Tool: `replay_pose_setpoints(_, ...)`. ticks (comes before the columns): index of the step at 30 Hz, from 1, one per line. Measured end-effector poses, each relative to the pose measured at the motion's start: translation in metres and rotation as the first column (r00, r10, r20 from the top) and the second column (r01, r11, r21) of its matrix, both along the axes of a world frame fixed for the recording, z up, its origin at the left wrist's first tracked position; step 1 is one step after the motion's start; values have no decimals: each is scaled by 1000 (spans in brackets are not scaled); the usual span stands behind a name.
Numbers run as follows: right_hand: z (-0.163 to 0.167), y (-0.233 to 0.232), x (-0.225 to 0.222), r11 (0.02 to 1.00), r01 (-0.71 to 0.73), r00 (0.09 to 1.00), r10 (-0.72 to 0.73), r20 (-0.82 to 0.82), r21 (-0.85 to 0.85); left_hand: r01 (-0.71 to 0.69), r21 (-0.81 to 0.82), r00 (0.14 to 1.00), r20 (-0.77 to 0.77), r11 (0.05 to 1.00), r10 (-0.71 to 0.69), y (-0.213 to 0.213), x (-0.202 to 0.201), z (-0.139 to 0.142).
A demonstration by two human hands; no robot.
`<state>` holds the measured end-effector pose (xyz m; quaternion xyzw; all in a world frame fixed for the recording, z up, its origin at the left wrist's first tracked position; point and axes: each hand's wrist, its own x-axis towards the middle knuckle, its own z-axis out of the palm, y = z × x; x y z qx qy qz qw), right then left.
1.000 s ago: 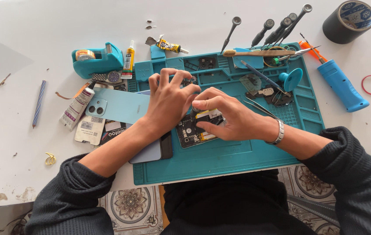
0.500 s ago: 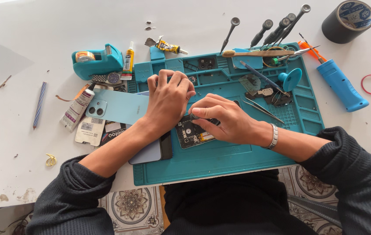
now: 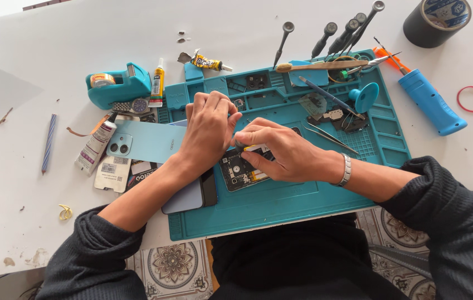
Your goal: The person repairs a disassembled smartphone on a teal repair mat, using a precision screwdriver to unscrew and work on the phone's internal components. They hold the phone steady with one hand while driving screws, occasionally repositioning the device and handling small parts on the mat.
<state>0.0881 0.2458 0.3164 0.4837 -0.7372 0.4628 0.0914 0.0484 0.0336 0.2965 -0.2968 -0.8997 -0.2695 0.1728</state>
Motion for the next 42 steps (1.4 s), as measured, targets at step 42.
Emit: replay_pose_setpoints(42,-3,18,-12,937,226,973,-228,24,-266,151,207,925,316,966,-212,-4,0,19)
